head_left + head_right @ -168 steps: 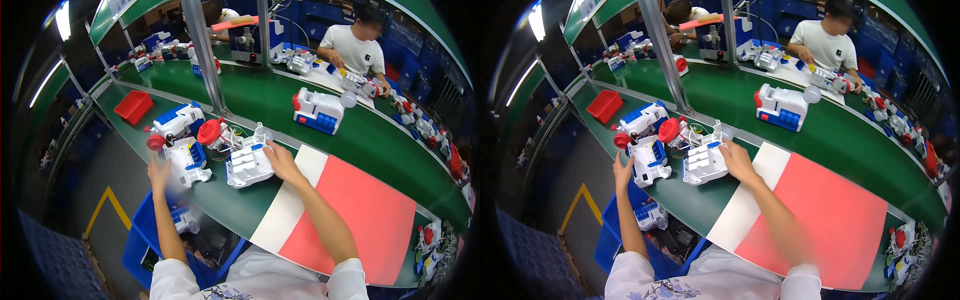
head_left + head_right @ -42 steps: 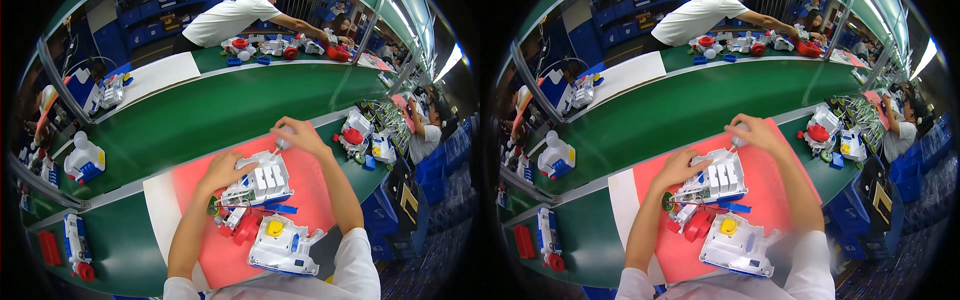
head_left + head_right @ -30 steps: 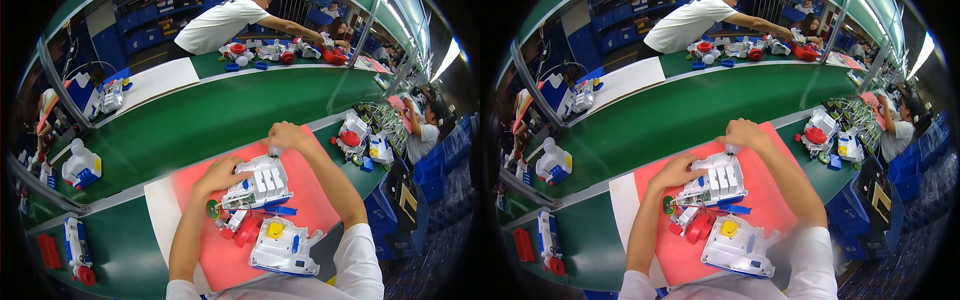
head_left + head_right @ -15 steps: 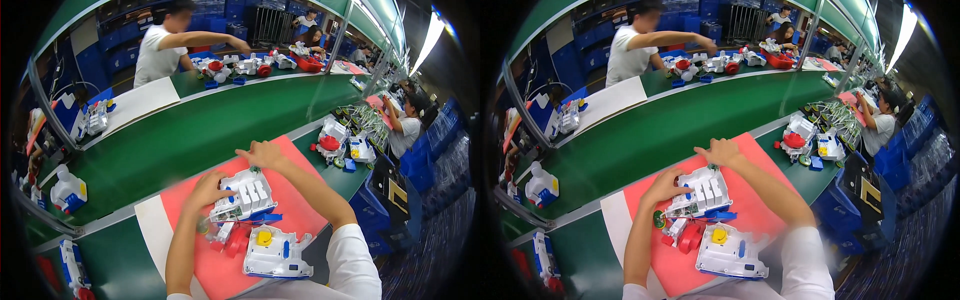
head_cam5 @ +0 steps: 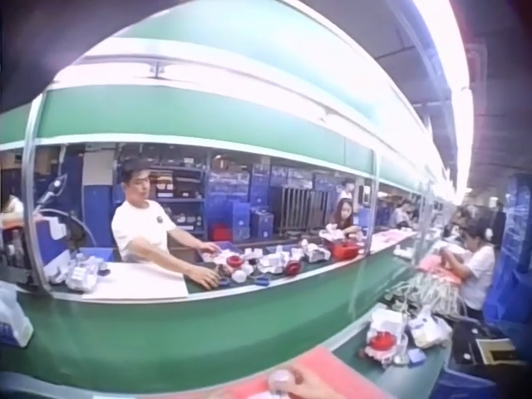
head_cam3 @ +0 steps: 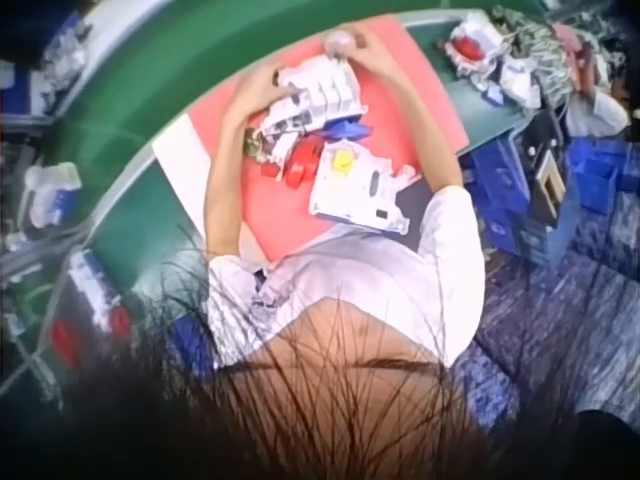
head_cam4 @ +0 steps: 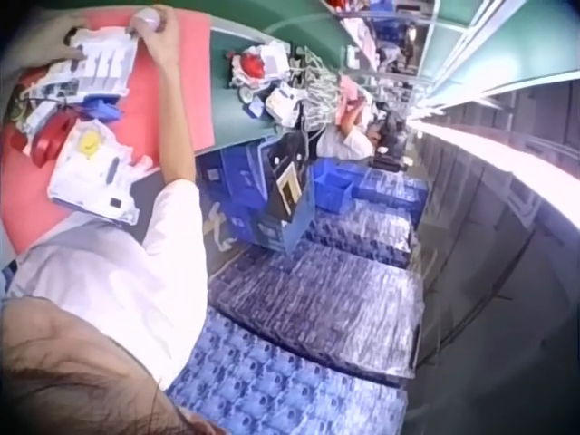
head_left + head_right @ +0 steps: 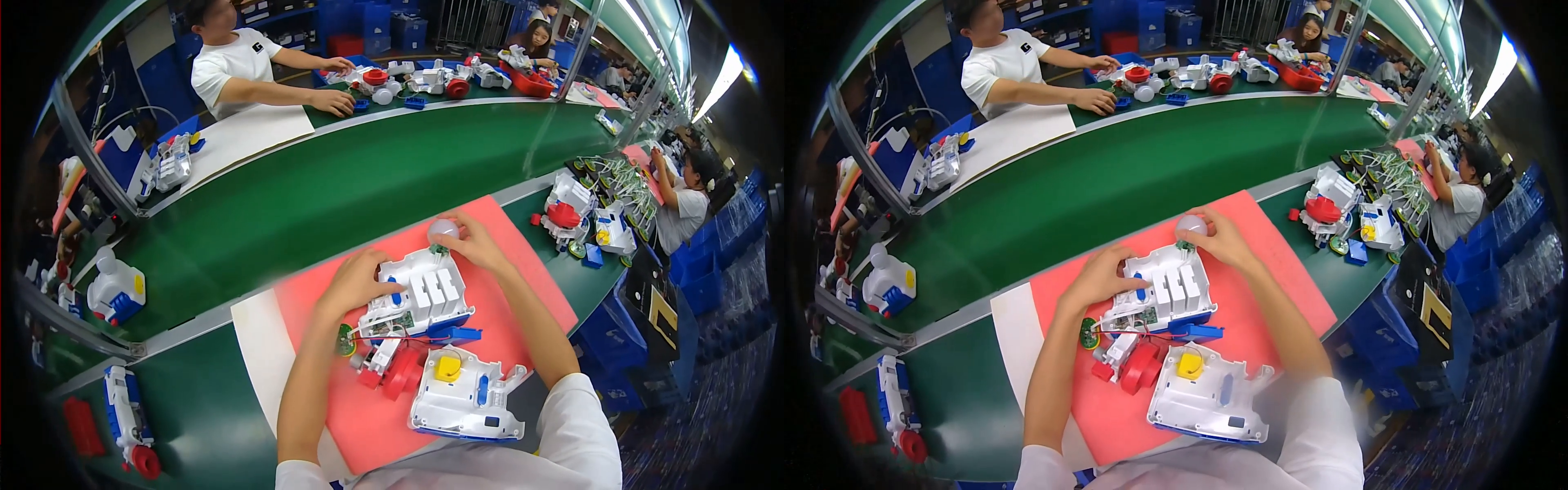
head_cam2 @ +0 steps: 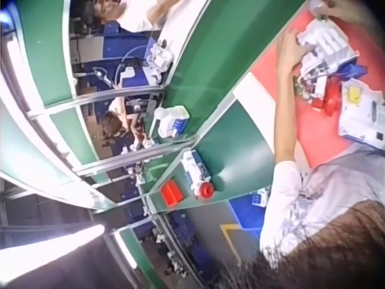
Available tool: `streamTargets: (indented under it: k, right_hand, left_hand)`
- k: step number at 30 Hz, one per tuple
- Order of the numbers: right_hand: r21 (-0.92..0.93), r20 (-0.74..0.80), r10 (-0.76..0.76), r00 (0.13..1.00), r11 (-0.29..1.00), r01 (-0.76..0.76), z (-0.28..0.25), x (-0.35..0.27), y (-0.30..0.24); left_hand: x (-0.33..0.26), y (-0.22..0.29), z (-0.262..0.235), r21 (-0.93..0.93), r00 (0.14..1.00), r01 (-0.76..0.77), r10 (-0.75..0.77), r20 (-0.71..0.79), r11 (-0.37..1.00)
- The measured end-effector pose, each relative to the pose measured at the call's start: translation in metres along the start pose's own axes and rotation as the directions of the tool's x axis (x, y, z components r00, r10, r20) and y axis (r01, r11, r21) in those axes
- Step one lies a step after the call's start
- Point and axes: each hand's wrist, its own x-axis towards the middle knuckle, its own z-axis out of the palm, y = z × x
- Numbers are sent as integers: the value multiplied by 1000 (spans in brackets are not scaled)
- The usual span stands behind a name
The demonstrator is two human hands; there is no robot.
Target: Assembling the internal components and outer housing of a product on a factory assembly line.
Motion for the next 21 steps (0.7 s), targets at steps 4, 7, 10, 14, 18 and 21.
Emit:
streamTargets:
  k: [4,7,10,14,18,21]
  right_hand:
    - [-52,-12,-21,1000,998,20,-1,-6,-12]
    - [-151,-11,-70,997,986,68,-2,-5,-14]
    - [-139,5,-70,998,988,70,-4,-1,-14]
    - [-268,-40,-175,984,950,158,-4,3,-9]
    - [-390,-69,-218,973,904,175,0,1,-17]
    - [-387,-43,-149,988,914,121,0,-1,-13]
  left_hand:
    - [-1,1,1,17,1000,-4,4,-2,1000]
    - [-2,2,1,-3,1000,5,-5,-11,1000]
    - [-2,0,0,104,996,-55,62,-64,993]
    - [-1,3,2,23,998,-47,48,-41,999]
    - [-2,-3,4,27,997,-37,39,-68,999]
    - [-3,-1,2,14,998,-29,30,-51,999]
